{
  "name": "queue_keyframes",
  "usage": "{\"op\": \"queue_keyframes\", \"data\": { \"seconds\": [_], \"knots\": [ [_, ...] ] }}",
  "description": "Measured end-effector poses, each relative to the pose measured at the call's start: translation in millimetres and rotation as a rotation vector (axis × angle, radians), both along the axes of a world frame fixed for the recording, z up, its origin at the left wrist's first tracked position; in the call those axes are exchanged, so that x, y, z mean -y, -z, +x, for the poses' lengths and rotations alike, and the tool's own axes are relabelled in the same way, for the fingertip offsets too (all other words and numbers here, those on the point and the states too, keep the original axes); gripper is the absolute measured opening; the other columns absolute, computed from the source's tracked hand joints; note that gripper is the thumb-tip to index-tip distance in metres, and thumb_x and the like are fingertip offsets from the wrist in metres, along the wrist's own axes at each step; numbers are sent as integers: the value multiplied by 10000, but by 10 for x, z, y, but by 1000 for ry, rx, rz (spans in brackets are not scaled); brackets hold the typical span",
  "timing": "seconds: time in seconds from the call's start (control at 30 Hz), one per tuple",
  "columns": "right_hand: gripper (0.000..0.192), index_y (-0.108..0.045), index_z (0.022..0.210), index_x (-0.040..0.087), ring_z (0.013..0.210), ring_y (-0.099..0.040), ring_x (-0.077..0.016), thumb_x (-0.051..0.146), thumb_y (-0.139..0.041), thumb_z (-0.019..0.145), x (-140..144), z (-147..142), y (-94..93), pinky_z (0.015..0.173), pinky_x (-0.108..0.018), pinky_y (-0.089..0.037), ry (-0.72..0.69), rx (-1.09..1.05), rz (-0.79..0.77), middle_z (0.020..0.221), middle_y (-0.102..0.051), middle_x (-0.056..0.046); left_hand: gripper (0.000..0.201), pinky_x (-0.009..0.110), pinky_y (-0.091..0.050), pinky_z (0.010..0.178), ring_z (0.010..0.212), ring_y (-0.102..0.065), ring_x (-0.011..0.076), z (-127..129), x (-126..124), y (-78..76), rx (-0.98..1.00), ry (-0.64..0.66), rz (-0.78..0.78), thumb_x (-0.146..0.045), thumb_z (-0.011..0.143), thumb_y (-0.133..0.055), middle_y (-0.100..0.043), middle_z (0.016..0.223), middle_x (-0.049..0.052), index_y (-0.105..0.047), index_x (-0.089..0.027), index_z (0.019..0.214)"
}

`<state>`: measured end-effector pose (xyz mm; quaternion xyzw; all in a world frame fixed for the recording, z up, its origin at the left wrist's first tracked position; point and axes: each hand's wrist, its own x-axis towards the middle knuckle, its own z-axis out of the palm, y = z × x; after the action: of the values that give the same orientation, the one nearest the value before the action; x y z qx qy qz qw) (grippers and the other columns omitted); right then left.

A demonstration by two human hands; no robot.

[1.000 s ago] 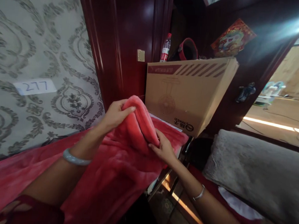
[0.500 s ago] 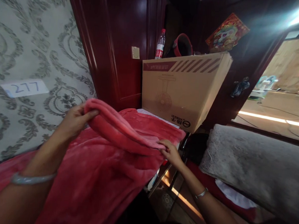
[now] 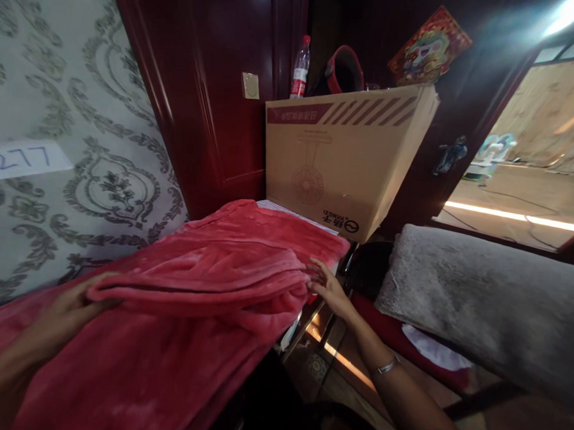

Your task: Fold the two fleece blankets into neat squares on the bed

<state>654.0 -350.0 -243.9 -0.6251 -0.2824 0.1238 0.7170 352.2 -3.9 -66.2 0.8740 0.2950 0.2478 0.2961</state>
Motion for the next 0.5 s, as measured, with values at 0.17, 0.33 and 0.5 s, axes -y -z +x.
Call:
{"op": "queue_keyframes", "data": {
  "seconds": [0.17, 0.33, 0.5],
  "knots": [
    [540, -634, 1237, 276, 940, -684, -243, 463, -676, 732, -58, -27, -165, 796, -387, -555, -45, -188, 38, 1151, -706, -90, 539, 509, -385, 1127, 1215, -616, 330, -188, -198, 247, -19, 72, -174, -803, 414, -740, -759, 1083, -97, -748, -460, 830],
    [402, -746, 975, 234, 807, -645, -195, 410, -756, 614, -261, 87, -303, 696, -303, -509, 32, -120, 34, 928, -741, -38, 396, 460, -437, 1088, 1195, -636, 299, -239, -157, 350, -90, 233, -61, -624, 539, -750, -731, 1165, -122, -731, -538, 924],
    [354, -739, 822, 186, 617, -543, -139, 420, -781, 561, -344, 190, -503, 590, -265, -434, 95, -103, 49, 701, -675, -12, 330, 395, -548, 959, 1027, -714, 304, -218, 73, 311, -50, 194, 80, -563, 514, -689, -773, 998, -109, -748, -503, 832]
  ]
}}
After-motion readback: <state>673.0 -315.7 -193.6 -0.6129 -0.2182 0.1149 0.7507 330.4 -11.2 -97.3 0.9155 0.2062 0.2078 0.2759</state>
